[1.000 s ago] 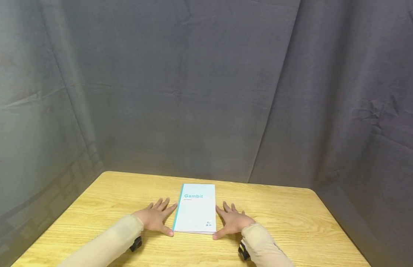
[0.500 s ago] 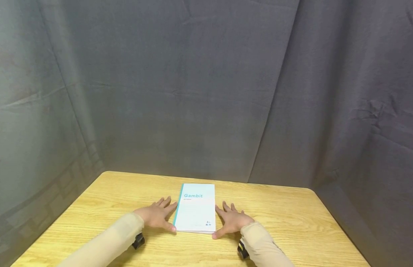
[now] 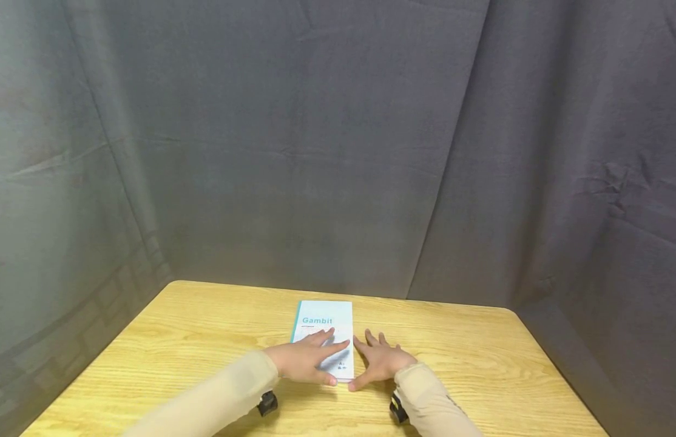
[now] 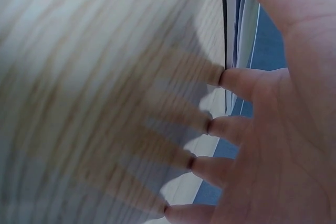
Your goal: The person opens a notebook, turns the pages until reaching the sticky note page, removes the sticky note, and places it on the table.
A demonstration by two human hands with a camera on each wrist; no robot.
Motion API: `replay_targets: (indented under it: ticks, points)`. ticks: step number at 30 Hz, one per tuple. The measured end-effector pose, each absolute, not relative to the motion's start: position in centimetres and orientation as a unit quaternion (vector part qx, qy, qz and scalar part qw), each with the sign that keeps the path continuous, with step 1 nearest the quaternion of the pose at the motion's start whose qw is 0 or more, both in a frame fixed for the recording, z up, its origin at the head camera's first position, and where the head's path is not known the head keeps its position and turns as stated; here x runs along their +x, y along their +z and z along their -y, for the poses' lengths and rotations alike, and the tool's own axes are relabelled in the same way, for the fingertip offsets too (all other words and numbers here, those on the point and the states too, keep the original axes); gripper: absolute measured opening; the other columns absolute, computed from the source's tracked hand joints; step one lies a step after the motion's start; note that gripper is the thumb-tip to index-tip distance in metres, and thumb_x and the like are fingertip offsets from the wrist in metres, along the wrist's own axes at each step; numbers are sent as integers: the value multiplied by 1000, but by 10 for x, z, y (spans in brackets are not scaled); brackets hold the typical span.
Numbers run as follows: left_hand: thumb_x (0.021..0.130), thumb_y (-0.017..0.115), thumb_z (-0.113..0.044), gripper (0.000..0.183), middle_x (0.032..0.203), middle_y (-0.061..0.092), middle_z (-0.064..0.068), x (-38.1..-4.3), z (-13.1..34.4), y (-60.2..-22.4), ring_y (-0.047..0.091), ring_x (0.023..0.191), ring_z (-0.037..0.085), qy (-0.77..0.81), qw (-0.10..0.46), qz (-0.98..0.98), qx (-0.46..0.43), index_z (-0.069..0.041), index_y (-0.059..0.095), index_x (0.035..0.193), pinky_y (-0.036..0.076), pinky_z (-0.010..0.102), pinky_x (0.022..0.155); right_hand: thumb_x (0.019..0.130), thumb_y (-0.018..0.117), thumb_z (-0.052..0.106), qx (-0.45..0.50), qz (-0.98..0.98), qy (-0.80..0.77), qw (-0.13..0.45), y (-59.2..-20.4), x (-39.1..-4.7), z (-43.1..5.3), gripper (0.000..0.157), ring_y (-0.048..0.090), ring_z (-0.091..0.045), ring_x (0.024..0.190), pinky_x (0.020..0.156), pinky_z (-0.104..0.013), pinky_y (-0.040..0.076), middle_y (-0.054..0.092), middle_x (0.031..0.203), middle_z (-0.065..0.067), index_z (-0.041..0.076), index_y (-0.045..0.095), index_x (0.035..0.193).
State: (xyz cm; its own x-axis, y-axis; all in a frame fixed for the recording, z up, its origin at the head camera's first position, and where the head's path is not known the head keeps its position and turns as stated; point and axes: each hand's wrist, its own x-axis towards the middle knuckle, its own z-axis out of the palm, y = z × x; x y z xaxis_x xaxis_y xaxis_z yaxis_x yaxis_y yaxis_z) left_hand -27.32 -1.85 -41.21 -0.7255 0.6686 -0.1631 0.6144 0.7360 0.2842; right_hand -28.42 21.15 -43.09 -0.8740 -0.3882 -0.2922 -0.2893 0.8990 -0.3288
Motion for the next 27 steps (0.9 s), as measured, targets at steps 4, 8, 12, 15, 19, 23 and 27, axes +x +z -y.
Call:
replay_targets:
  ticks: [4, 8, 12, 15, 19, 23, 27]
  points:
    - [87, 51, -64, 75, 161, 17, 10, -272, 8, -419, 21, 146, 33, 69, 143, -924, 349, -40, 22, 152, 24, 51, 116, 67, 75, 65, -177, -958, -137, 178, -432, -284, -212, 110, 12, -55, 141, 100, -79, 15, 15, 159, -23, 15, 28, 152]
    - [87, 52, -64, 73, 160, 20, 10, -271, 1, -421, 23, 145, 34, 44, 141, -926, 348, -43, 24, 151, 23, 48, 117, 68, 75, 65, -179, -959, -135, 176, -432, -285, -212, 109, 13, -56, 140, 99, -79, 15, 16, 158, -23, 14, 29, 152]
    - [87, 55, -59, 67, 158, 25, 7, -270, -4, -420, 28, 143, 32, 9, 124, -929, 349, -46, 29, 148, 28, 46, 115, 69, 76, 63, -181, -959, -133, 173, -431, -285, -212, 107, 13, -56, 140, 99, -80, 15, 17, 158, -23, 14, 29, 152]
    - [88, 56, -55, 62, 156, 30, 5, -272, -7, -420, 33, 141, 31, -20, 105, -929, 355, -48, 34, 145, 35, 46, 111, 69, 76, 63, -183, -959, -133, 170, -431, -284, -212, 108, 14, -57, 140, 99, -80, 15, 17, 158, -24, 14, 29, 152]
    - [88, 58, -53, 60, 153, 35, 3, -276, -12, -421, 37, 139, 30, -46, 89, -929, 357, -50, 36, 143, 44, 46, 103, 69, 76, 62, -185, -959, -131, 167, -431, -284, -212, 107, 14, -57, 139, 99, -80, 15, 18, 157, -24, 13, 29, 152]
    - [86, 59, -53, 60, 152, 37, 1, -278, -13, -422, 39, 137, 30, -56, 85, -929, 356, -52, 37, 142, 49, 44, 97, 69, 76, 61, -184, -958, -134, 173, -430, -284, -212, 107, 13, -57, 140, 98, -80, 15, 17, 158, -24, 13, 29, 152]
    - [84, 61, -52, 60, 151, 39, 2, -279, -13, -422, 42, 134, 31, -41, 84, -929, 358, -51, 40, 140, 50, 44, 95, 70, 76, 61, -181, -958, -136, 177, -430, -284, -211, 107, 12, -56, 140, 99, -80, 15, 17, 158, -23, 14, 28, 152]
